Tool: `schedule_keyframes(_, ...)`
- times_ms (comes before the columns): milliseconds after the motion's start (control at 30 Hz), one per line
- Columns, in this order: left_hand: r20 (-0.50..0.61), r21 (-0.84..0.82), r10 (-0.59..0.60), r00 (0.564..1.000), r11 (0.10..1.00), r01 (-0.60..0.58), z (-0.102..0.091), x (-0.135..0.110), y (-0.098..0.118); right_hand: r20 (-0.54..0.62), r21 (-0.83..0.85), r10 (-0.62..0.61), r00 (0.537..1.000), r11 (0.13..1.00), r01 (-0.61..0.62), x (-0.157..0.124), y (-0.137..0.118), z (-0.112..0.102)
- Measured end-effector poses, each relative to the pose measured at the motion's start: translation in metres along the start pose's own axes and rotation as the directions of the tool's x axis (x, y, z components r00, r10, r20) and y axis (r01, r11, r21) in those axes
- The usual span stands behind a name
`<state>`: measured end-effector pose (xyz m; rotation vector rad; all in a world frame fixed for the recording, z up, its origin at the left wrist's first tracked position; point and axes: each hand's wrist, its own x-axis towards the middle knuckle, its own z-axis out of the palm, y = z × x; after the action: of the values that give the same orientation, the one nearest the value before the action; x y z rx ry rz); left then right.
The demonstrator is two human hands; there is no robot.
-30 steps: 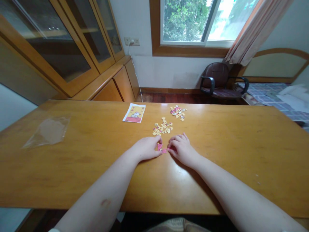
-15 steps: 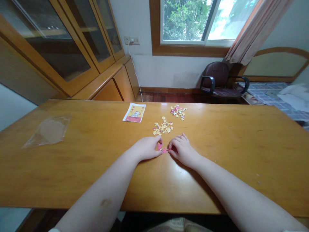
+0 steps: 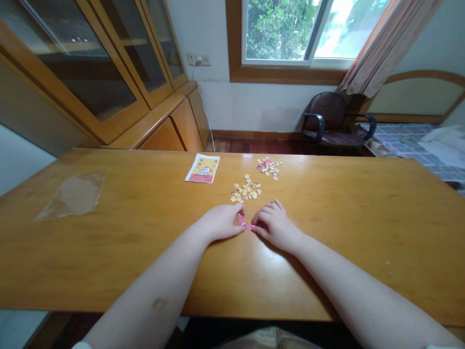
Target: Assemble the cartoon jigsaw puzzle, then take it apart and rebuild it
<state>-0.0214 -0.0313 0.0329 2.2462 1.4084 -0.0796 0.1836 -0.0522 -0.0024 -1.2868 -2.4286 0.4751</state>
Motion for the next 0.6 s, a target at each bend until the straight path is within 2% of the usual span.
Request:
schedule_keyframes(267,0.005,-0.018,0.004,1.000,1.000,-0.004,-0.001,-0.001,0.001,0.075,-0.013,-0.057,0.996,0.998,0.058,-0.006,0.020,-0.021)
schedule_keyframes(600,-0.009,0.002,0.009,1.000,1.000,-0.009,0.003,0.001,-0.003,0.098,0.021,-0.041,0.994,0.999,0.039,-0.002,0.022,-0.013)
